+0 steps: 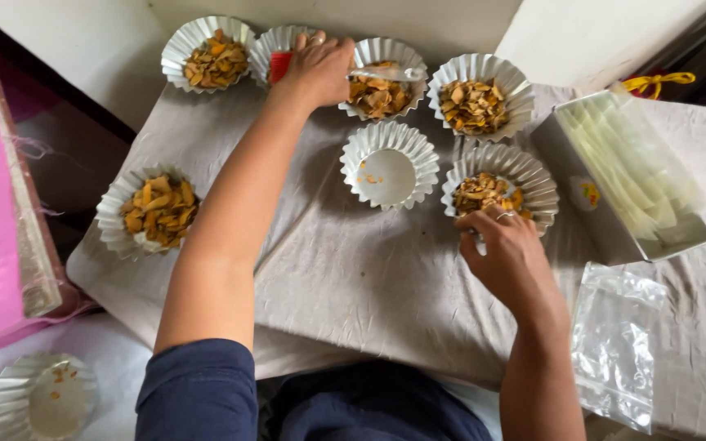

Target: The person places dried tea leaves into small clear plastic bags by hand and uses a red silicone brush to move the leaves inside small metal cups.

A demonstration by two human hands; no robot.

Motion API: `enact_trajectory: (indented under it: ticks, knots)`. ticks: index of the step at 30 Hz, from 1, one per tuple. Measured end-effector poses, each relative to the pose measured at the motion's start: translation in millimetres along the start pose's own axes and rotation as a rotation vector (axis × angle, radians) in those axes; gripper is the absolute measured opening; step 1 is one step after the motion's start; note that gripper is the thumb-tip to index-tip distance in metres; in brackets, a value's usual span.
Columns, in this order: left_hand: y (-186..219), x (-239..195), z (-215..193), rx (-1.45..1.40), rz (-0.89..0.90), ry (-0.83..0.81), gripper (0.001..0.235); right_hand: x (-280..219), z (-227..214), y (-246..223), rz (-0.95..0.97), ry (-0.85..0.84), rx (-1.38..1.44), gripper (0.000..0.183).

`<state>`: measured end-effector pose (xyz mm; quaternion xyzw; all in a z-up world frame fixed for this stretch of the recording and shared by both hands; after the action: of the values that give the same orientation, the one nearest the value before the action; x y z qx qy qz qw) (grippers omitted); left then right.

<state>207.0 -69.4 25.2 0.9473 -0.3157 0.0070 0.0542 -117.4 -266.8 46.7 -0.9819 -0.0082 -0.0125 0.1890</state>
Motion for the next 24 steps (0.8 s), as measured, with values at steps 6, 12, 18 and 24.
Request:
enact_trajectory:
  ticks: [6,12,18,24]
  knots:
    - [2.0,-13.7,1.8,-0.047,0.007,-0.082,0.045,-1.1,9.1,6.4,-0.041,0.04,-0.019,0.021]
    - [87.3,-119.4,-44.7,-0.224,0.227,-0.075,0.036,0.8,17.6,4.6,-0.089,0.053,-0.053,0.029]
    - [92.1,-187.0,10.6,0.049,0.515,0.192,0.047,-4.4,5.0,-16.3,-0.084,0.094,-0.133,0.007]
    - [68.5,-221.0,-9.5,0.182,0.392,0.29,0.029,-63.1,-18.0,4.9,-0.024,0.254,-0.198,0.035]
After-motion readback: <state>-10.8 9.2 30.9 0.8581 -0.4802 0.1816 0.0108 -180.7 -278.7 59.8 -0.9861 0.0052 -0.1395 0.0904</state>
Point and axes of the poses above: each hand's wrist, its own x-axis towards the middle knuckle, its own z-axis out of the palm, y = z × x, the point moved 5 cm from there along x, towards the middle knuckle, and after that the axes turned 1 degree about -y, right-handed, at the moved point
